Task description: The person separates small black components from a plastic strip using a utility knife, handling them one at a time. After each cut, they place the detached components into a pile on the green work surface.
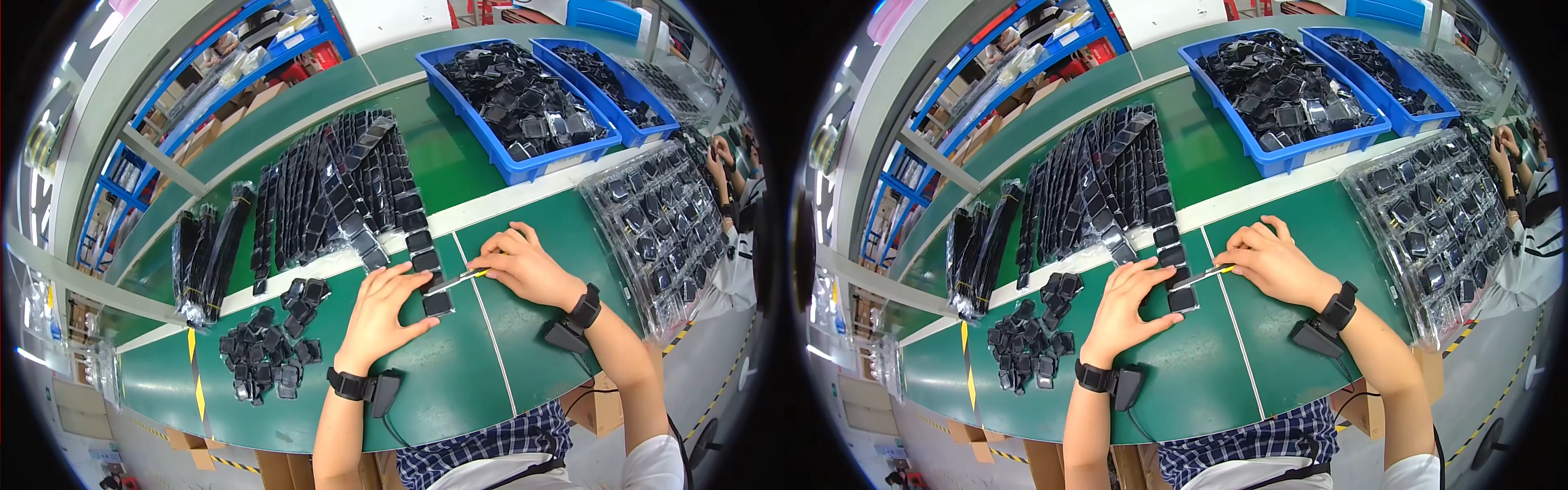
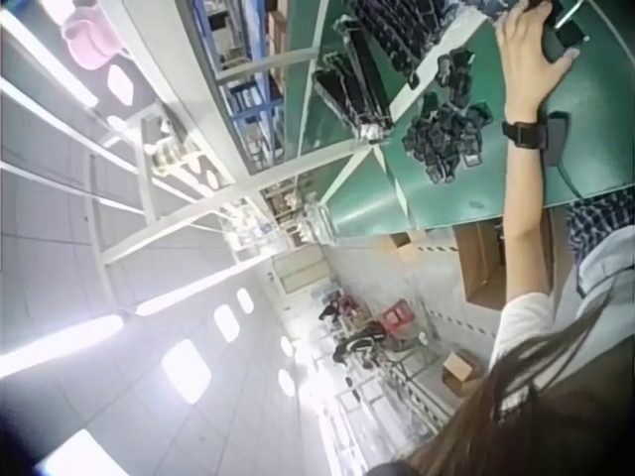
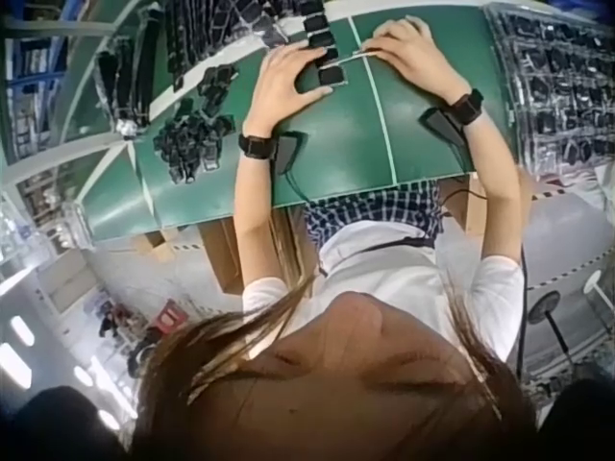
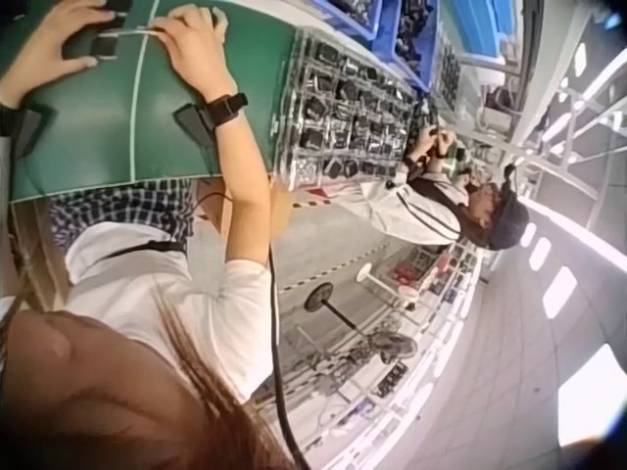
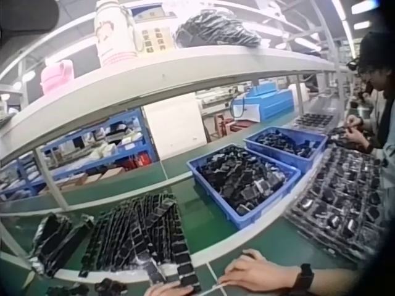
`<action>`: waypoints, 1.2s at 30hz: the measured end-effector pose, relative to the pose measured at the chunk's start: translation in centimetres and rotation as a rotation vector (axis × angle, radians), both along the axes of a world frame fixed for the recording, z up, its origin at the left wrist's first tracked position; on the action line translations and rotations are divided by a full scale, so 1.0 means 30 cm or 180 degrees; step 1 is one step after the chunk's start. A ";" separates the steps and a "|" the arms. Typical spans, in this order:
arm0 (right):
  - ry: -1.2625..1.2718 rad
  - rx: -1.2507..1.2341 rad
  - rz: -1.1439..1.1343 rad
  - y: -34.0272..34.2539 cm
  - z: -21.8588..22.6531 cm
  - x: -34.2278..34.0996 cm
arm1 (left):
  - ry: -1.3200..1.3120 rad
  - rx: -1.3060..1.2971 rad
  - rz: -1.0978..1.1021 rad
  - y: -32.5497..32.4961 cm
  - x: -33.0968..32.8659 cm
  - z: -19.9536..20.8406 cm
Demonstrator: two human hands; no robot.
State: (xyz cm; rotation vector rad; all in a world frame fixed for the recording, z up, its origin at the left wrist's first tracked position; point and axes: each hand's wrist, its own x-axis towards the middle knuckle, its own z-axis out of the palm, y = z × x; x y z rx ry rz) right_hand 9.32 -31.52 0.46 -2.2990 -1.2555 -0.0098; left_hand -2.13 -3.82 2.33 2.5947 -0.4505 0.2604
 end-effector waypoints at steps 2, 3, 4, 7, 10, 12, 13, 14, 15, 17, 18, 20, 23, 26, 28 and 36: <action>-0.0072 0.0026 0.0061 0.005 -0.007 -0.003 | 0.0028 -0.0008 0.0012 -0.012 -0.003 0.007; -0.0071 0.0016 0.0053 0.004 -0.006 -0.007 | -0.0010 -0.0208 0.0007 -0.019 -0.001 0.009; -0.0077 -0.0004 0.0140 0.002 -0.005 -0.011 | -0.0049 -0.0408 0.0001 -0.024 0.003 0.010; -0.0053 0.0033 0.0339 0.024 -0.001 -0.031 | -0.0166 -0.0554 0.0041 -0.003 0.020 -0.047; -0.0044 0.0058 0.0425 0.029 -0.002 -0.044 | -0.0324 -0.0596 0.0114 -0.005 0.039 -0.079; -0.0055 0.0062 0.0450 0.031 -0.002 -0.045 | -0.0391 -0.0611 0.0177 -0.011 0.043 -0.081; -0.0038 0.0054 0.0447 0.032 0.001 -0.044 | -0.0372 -0.0637 0.0210 -0.011 0.045 -0.086; -0.0021 0.0047 0.0441 0.032 0.003 -0.044 | -0.0353 -0.0664 0.0240 -0.011 0.047 -0.089; -0.0020 0.0045 0.0437 0.035 0.000 -0.043 | -0.0351 -0.0666 0.0237 -0.013 0.048 -0.086; -0.0145 0.0013 0.0446 0.039 -0.007 -0.043 | -0.0304 -0.0559 0.0254 -0.019 0.046 -0.073; -0.0146 0.0006 0.0439 0.033 -0.002 -0.040 | -0.0305 -0.0566 0.0247 -0.023 0.044 -0.069; -0.0177 -0.0123 0.0516 0.016 0.018 -0.022 | -0.0323 -0.0420 0.0309 -0.028 0.038 -0.064; 0.0284 -0.0335 0.0553 -0.028 0.061 0.007 | -0.0294 -0.0446 0.0232 -0.036 0.033 -0.061; 0.0312 -0.0317 0.0520 -0.027 0.061 0.010 | -0.0287 -0.0463 0.0199 -0.047 0.032 -0.064; 0.0207 -0.0180 0.0531 -0.006 0.033 0.002 | -0.0308 -0.0480 0.0210 -0.048 0.032 -0.066; 0.0084 0.0001 0.0705 0.016 0.016 -0.012 | -0.0282 -0.0447 0.0229 -0.036 0.024 -0.072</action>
